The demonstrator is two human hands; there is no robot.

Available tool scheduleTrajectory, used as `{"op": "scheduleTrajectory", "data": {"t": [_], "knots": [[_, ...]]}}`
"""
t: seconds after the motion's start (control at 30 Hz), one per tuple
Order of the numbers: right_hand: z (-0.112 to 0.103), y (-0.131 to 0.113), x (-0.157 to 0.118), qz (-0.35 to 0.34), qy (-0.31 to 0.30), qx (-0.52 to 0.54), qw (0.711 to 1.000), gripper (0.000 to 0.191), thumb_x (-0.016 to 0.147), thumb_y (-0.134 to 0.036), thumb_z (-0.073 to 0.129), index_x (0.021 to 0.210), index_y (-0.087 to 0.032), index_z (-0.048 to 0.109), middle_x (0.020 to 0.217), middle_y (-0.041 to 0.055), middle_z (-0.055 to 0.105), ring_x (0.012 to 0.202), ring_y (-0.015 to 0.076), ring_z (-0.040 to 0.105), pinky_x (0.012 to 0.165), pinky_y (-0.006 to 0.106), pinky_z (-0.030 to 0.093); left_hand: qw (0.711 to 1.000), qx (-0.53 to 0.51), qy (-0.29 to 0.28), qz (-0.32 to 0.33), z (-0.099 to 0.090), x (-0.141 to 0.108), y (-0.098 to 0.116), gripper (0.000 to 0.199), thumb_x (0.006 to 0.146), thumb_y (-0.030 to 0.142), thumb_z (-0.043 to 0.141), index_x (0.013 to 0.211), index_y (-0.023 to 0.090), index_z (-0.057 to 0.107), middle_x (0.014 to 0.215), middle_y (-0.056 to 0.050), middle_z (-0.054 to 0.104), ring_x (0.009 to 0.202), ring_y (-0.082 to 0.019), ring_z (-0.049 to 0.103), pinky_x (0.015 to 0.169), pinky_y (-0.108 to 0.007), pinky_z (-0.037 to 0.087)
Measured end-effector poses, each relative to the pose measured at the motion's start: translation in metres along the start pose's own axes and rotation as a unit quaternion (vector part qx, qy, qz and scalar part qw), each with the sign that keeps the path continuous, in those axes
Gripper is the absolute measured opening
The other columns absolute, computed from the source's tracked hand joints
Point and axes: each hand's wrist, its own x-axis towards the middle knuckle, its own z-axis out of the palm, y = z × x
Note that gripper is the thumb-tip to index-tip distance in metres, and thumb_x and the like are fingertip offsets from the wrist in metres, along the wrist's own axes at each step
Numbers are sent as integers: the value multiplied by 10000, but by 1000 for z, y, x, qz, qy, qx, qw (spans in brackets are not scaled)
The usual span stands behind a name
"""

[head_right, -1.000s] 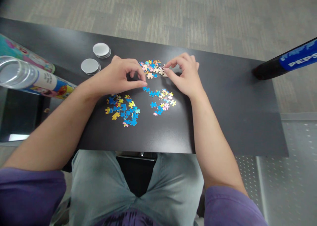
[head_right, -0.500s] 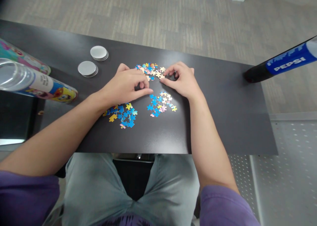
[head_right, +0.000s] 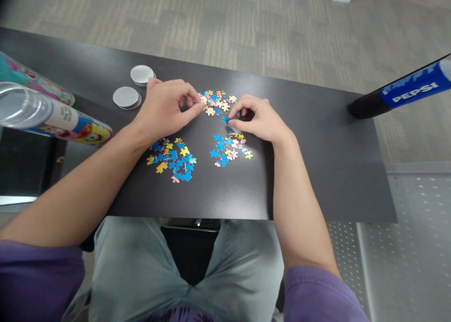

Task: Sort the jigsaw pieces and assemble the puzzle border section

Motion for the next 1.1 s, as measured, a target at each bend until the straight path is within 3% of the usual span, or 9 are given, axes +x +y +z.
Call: {"op": "scheduleTrajectory", "data": {"t": [0.1,0.27,0.4,0.5,0.6,0.7,0.83,0.97,1.1], "knots": [[-2,2,2,-19,6,47,999,200,998,-510,954,994,-332,863,1104,76,829,949,310,695,985,565,635,1000,-4,4,8,1,0,-1,140,1173,430,765,1131,330,853,1146,-49,931,1101,-354,832,1226,-753,493],[4,4,2,-6,35,-54,998,237,972,-389,1034,989,-297,816,1208,90,812,1055,363,750,1182,705,589,1000,2,-6,-22,2,1,-4,176,1200,466,744,1197,340,867,1213,-72,922,1166,-384,837,1256,-754,475],[24,-21,0,-4,28,-98,995,412,962,-491,1135,1045,-317,771,1405,141,803,1358,505,736,1229,761,571,1000,-9,13,-22,2,2,-9,179,1209,474,757,1210,349,885,1208,-72,920,1165,-378,820,1265,-746,490],[44,-47,-1,-20,2,-114,993,499,954,-630,1154,1103,-325,788,1484,157,781,1416,542,696,1244,775,555,1000,-4,5,-8,2,2,-11,179,1204,485,775,1255,366,898,1237,-65,917,1119,-356,803,1256,-744,492],[53,-61,-2,-35,-20,-116,992,524,974,-715,1119,1110,-328,793,1489,161,776,1424,562,680,1252,790,536,1000,-2,-24,13,3,1,-7,245,1198,476,800,1377,371,931,1391,-94,887,1259,-391,804,1299,-738,455],[45,-51,-1,-17,24,-112,993,424,1099,-717,983,1123,-334,802,1439,164,793,1438,561,671,1258,806,528,998,5,-37,41,8,-2,-3,293,1184,428,825,1439,374,960,1499,-127,842,1433,-446,749,1301,-721,440],[31,-22,4,26,98,-103,990,366,1162,-688,873,1107,-335,792,1346,169,805,1417,563,697,1275,865,503,998,15,-31,55,15,-5,1,235,1180,405,838,1355,369,990,1451,-133,842,1414,-458,718,1283,-730,430],[30,-9,7,44,99,-97,989,295,1145,-604,887,1088,-332,787,1305,167,816,1359,549,731,1268,860,513,999,10,-15,49,18,-5,4,152,1175,381,841,1225,360,983,1354,-113,863,1355,-439,729,1277,-734,438],[32,-10,7,55,83,-109,989,173,1157,-478,869,1117,-333,784,1314,154,806,1320,516,751,1283,817,505,999,-12,-18,30,15,-2,4,212,1223,397,787,1188,341,988,1353,-105,876,1364,-427,753,1303,-735,424]]}}
